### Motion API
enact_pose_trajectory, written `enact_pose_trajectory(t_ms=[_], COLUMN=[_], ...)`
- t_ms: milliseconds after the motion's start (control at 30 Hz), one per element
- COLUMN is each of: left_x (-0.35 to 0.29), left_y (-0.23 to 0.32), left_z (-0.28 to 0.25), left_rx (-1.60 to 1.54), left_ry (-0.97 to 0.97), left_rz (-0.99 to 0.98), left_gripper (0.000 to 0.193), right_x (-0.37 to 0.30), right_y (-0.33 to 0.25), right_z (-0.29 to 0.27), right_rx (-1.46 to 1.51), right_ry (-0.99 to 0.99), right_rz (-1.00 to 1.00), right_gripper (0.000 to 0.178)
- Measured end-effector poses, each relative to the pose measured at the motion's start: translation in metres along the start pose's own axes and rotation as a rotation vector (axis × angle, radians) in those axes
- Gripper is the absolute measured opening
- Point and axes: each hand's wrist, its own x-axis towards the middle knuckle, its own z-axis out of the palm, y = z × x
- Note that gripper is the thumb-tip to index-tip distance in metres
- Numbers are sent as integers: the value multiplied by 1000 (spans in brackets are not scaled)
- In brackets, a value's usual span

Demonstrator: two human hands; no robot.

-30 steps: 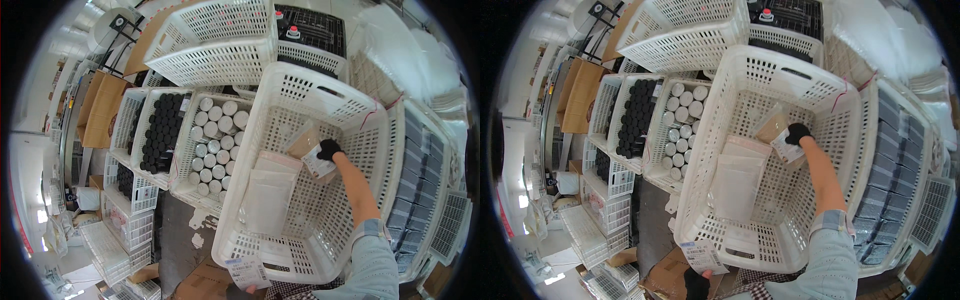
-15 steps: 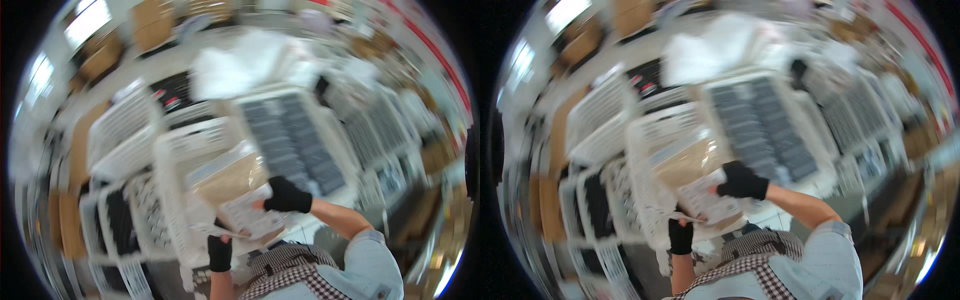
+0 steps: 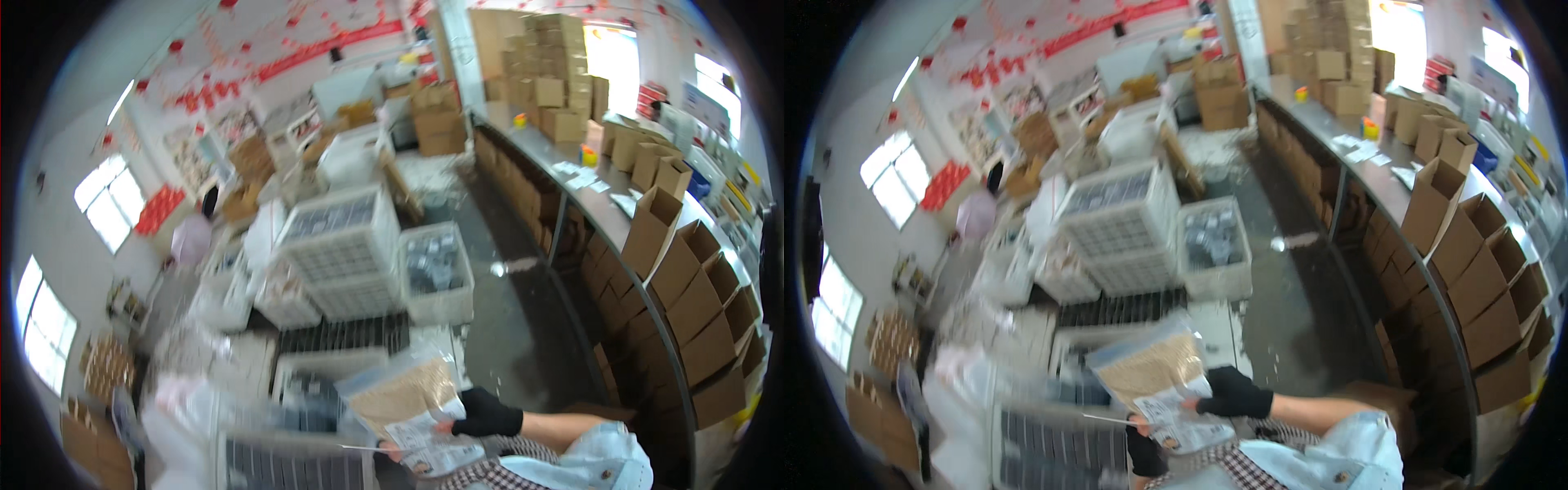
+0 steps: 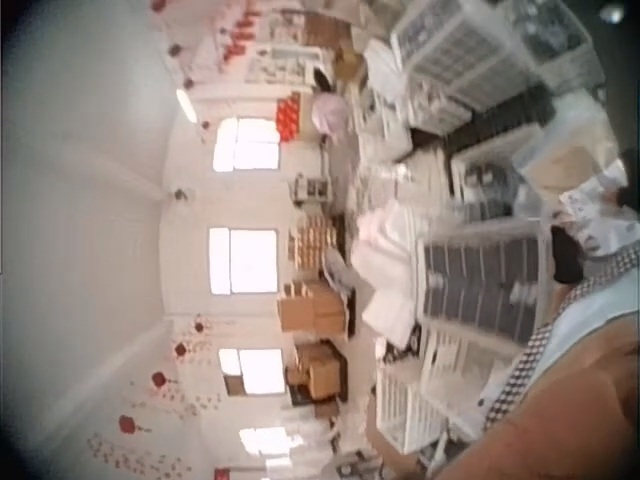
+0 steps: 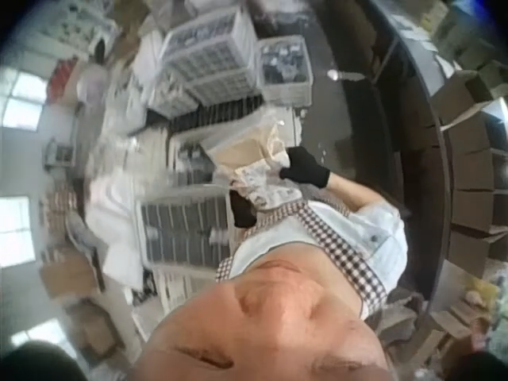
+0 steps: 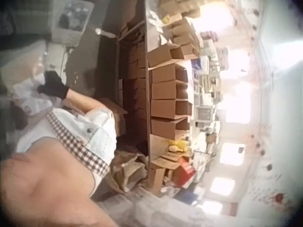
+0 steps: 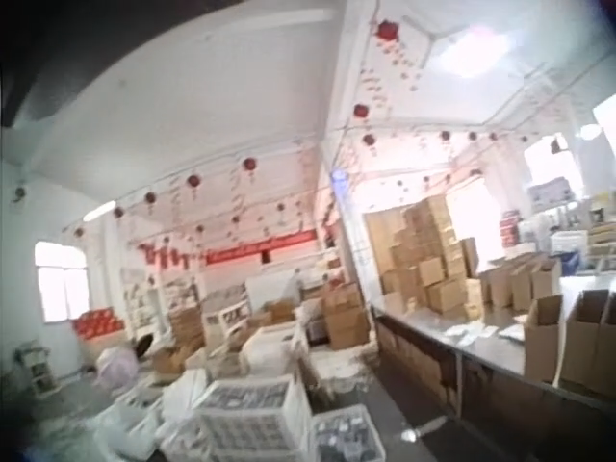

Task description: Picking up product packets, matching them to shipping labels, and placing them into cardboard boxes for fulfillment.

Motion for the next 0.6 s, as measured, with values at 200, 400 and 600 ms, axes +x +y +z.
enact_pose_trajectory(t_ms=[200,400,600], left_x=[126,240,368], left_y=[-45,-76,-58], left_z=[109,225,383], left_rx=[-247,-72,164], left_ry=[-430,-666,-889], left_rz=[-286,-434,-211], left_gripper=[20,21,35], right_x=[11,55,119], right_y=[50,74,137], right_z=[-105,-207,-314], right_rx=[167,348,210], right_ry=[343,670,921], right_rz=[429,452,487], right_gripper=[34,30,21])
